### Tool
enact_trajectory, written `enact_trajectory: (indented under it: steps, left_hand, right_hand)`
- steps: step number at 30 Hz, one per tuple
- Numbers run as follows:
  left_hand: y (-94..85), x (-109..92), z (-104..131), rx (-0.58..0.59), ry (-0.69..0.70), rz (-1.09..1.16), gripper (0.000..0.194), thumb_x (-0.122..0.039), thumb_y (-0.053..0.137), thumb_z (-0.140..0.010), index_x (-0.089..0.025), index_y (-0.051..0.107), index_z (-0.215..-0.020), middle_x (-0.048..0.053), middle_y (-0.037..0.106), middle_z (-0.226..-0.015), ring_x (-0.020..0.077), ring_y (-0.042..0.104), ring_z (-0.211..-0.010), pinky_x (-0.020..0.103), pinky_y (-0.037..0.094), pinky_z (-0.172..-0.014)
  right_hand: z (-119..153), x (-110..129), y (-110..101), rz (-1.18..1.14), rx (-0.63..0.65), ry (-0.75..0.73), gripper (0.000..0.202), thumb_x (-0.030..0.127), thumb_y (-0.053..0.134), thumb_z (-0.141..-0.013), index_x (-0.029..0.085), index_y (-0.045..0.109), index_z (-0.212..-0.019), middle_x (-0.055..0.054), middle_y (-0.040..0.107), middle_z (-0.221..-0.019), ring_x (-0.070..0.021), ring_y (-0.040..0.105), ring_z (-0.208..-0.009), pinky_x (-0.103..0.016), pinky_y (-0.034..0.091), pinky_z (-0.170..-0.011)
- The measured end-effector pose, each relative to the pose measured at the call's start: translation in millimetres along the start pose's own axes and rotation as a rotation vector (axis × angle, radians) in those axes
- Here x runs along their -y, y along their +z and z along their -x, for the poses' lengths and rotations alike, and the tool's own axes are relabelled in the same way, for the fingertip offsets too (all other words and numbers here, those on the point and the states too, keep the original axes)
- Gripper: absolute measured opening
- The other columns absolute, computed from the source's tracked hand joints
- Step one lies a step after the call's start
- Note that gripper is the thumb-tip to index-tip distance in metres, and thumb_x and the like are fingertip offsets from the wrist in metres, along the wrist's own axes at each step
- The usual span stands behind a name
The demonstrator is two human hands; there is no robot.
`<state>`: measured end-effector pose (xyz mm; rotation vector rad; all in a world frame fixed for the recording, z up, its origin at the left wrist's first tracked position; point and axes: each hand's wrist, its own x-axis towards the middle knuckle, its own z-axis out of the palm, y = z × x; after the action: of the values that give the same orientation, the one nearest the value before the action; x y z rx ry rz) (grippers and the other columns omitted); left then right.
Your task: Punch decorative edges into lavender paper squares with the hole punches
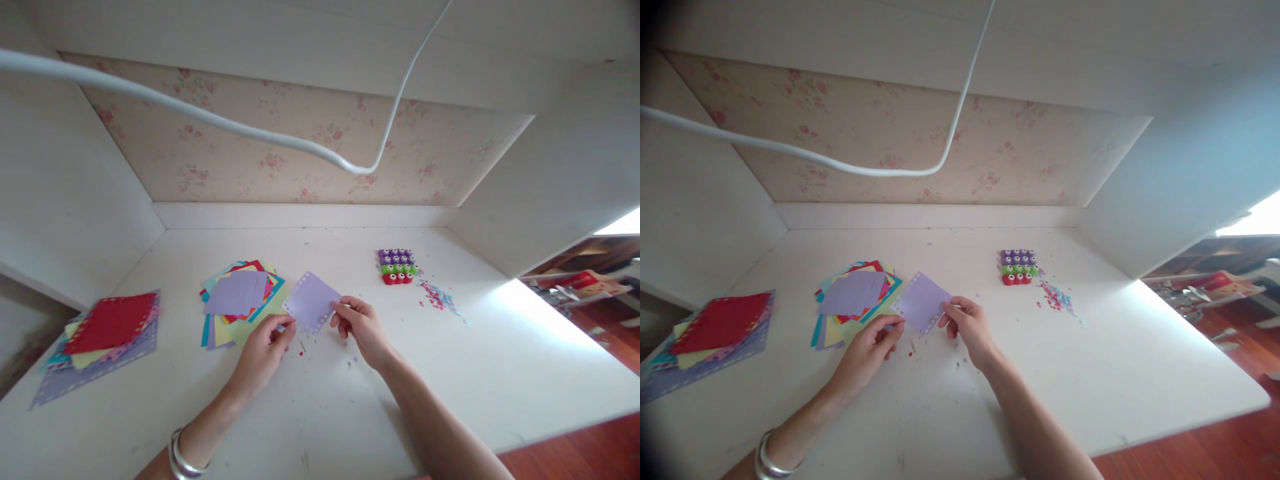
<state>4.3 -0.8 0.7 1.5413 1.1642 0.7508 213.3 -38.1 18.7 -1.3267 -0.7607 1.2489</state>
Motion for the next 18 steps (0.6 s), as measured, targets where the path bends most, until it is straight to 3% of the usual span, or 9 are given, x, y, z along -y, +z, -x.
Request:
enact_trajectory:
  steps: [6, 11, 18]
  left_hand:
    - [-0.6, 0.1, 0.3, 0.031, -0.086, 0.017, 0.044, -0.056, 0.059, -0.082, -0.016, 0.061, -0.101, 0.0, 0.063, -0.062, 0.0145, 0.056, -0.053, 0.025, 0.042, -0.051]
    - [2.4, 1.0, -0.2, 0.016, -0.058, 0.169, 0.036, -0.05, 0.065, -0.08, -0.019, 0.048, -0.087, 0.0, 0.065, -0.073, 0.0145, 0.062, -0.057, 0.023, 0.042, -0.048]
    - [3.9, 3.5, -1.0, -0.014, -0.045, 0.242, 0.034, -0.042, 0.066, -0.079, -0.021, 0.042, -0.093, -0.002, 0.065, -0.077, 0.0121, 0.059, -0.053, 0.023, 0.043, -0.047]
  right_hand:
    - [3.3, 0.9, 2.6, 0.126, 0.05, -0.017, 0.03, 0.042, 0.068, -0.079, 0.016, 0.06, -0.067, -0.001, 0.063, -0.06, -0.0089, 0.046, -0.048, -0.024, 0.034, -0.049]
    - [5.4, 2.1, 4.1, 0.138, 0.082, -0.025, 0.029, 0.042, 0.069, -0.078, 0.016, 0.062, -0.067, 0.0, 0.062, -0.059, -0.009, 0.046, -0.048, -0.023, 0.034, -0.049]
    - [1.3, -2.9, -1.2, 0.189, 0.053, -0.027, 0.032, 0.049, 0.066, -0.08, 0.017, 0.068, -0.086, 0.003, 0.057, -0.058, -0.0089, 0.043, -0.046, -0.023, 0.033, -0.046]
